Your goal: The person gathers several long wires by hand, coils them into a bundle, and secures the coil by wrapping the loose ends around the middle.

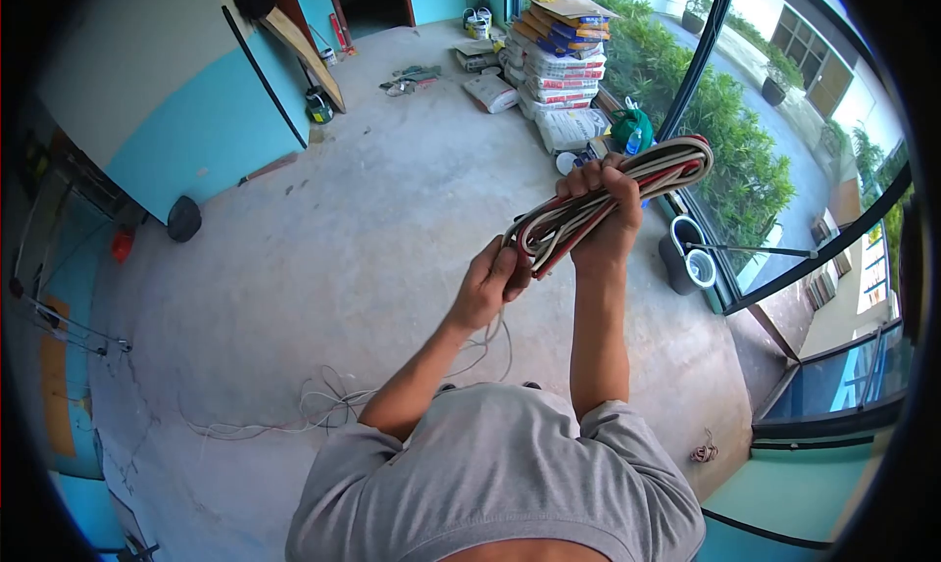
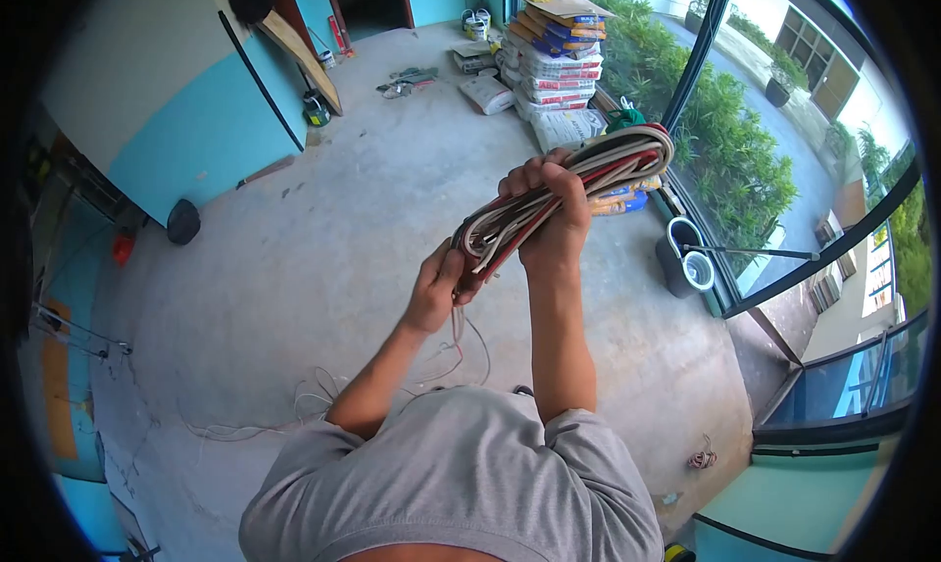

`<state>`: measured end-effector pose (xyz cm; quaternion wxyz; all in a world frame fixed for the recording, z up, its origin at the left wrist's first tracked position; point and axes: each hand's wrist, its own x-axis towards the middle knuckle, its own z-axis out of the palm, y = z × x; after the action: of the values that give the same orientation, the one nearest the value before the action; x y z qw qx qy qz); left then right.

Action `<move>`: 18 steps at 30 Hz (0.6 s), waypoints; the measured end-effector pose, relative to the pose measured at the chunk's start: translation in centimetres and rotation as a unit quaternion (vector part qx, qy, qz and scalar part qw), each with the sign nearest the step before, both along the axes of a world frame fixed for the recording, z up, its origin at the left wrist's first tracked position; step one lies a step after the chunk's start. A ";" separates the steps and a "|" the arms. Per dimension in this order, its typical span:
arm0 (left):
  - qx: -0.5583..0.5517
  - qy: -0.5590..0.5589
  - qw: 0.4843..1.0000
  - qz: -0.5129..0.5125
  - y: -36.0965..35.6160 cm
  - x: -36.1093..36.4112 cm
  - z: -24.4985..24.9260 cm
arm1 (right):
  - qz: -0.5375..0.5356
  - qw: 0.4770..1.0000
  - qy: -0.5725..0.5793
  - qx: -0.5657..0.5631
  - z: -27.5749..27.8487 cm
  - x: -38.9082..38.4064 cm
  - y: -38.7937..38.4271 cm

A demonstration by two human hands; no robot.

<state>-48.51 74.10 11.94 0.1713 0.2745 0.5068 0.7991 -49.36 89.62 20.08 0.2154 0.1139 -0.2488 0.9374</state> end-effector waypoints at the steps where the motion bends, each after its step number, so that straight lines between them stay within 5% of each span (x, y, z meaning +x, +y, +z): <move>1: 0.020 0.004 0.999 0.029 0.9 0.6 -0.3 | -0.005 1.000 0.011 -0.016 -0.1 -0.2 -0.2; 6: 0.141 0.047 0.985 0.085 3.2 1.4 0.2 | -0.077 0.994 0.034 -0.067 0.5 -0.1 -1.0; 11: 0.160 -0.067 0.978 -0.112 2.5 0.9 0.6 | -0.121 0.987 0.042 -0.098 0.7 0.3 -1.2; 16: 0.133 -0.122 0.962 -0.203 2.8 0.3 -4.0 | -0.122 0.984 0.052 -0.118 0.5 0.5 -2.1; 18: 0.145 -0.135 0.969 -0.145 3.1 0.0 -4.3 | -0.125 0.982 0.070 -0.119 0.2 0.3 -2.3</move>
<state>-48.56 77.19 7.67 0.3105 0.2566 0.3121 0.8605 -49.05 87.29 20.26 0.3601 0.1208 -0.1321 0.9156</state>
